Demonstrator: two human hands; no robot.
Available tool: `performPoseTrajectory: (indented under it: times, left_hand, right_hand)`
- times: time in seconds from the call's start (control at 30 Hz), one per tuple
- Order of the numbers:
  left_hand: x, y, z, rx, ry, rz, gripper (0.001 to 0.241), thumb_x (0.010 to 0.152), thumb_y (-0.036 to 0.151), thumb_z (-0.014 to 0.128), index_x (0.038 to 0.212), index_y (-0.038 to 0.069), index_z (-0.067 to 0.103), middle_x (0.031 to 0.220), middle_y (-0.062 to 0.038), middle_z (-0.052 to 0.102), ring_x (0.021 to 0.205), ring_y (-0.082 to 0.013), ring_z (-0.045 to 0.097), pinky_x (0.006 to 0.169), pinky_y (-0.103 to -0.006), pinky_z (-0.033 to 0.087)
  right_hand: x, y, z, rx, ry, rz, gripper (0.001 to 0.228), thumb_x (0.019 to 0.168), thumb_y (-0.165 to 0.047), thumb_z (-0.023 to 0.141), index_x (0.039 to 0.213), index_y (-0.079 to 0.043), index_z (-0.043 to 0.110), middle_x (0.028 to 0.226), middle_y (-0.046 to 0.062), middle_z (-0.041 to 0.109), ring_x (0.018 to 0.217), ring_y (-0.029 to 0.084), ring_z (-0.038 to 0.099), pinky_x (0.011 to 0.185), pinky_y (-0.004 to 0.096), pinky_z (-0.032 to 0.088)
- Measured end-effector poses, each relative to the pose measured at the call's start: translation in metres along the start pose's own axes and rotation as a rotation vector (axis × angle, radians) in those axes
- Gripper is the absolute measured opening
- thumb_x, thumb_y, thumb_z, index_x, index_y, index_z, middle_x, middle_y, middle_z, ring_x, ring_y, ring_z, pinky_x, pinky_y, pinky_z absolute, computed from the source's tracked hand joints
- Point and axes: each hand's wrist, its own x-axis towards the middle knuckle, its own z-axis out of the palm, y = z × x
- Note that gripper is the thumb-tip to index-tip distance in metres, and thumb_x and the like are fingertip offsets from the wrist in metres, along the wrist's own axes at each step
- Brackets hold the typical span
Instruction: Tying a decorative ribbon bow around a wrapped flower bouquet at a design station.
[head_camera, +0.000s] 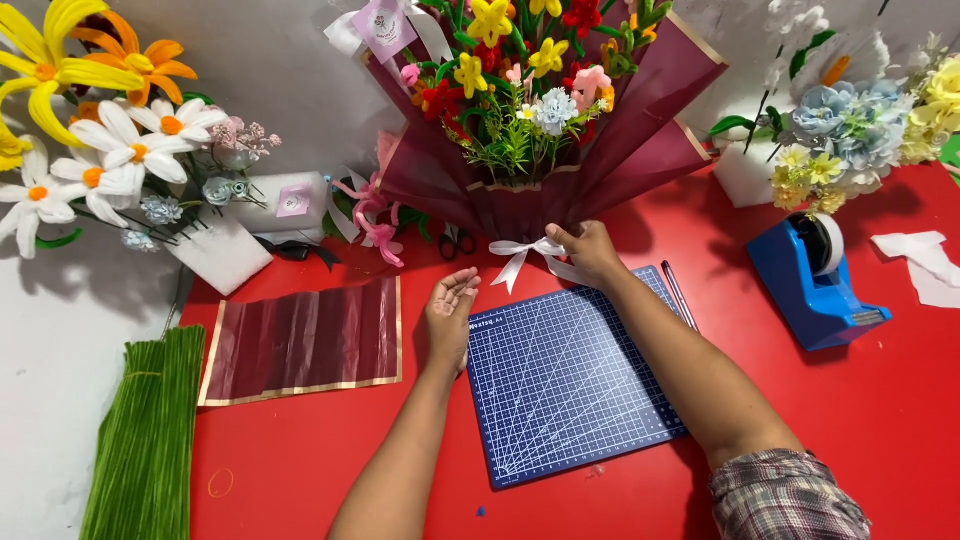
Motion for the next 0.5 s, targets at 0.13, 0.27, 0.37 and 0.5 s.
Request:
performPoseTrajectory:
  times: [0.13,0.27,0.37,0.5]
  left_hand:
    - [0.001,-0.002,0.0,0.003,0.001,0.002,0.031,0.094,-0.006,0.06,0.125,0.0,0.061,0.124,-0.017,0.07,0.115,-0.0211,0.068,0.099,-0.0295,0.055]
    - [-0.001,0.003,0.002,0.011,0.021,0.009,0.029,0.094,-0.006,0.059,0.122,-0.001,0.062,0.123,-0.016,0.07,0.114,-0.0191,0.068,0.099,-0.0282,0.055]
    - [-0.004,0.011,0.007,0.018,0.055,0.024,0.027,0.094,-0.007,0.058,0.119,-0.001,0.063,0.121,-0.015,0.071,0.112,-0.0177,0.068,0.099,-0.0273,0.054]
    - [-0.006,0.017,0.008,0.082,0.136,0.079,0.021,0.094,-0.008,0.056,0.111,0.001,0.064,0.118,-0.013,0.072,0.108,-0.0154,0.068,0.098,-0.0264,0.054]
  right_hand:
    - [0.006,0.007,0.001,0.005,-0.002,-0.008,0.038,0.087,-0.026,0.086,0.086,0.004,0.063,0.067,0.008,0.06,0.061,0.014,0.056,0.047,0.033,0.06]
    - [0.006,0.002,0.006,0.06,0.024,-0.016,0.037,0.087,-0.023,0.087,0.087,0.005,0.064,0.067,0.011,0.062,0.061,0.017,0.057,0.047,0.034,0.06]
    - [0.016,0.004,0.004,0.082,0.005,-0.001,0.039,0.088,-0.025,0.086,0.089,0.006,0.063,0.069,0.01,0.061,0.065,0.017,0.056,0.049,0.037,0.061]
    - [0.006,-0.022,0.014,0.032,0.005,-0.041,0.033,0.088,-0.026,0.086,0.087,0.0,0.066,0.071,0.005,0.061,0.066,0.013,0.056,0.048,0.028,0.057]
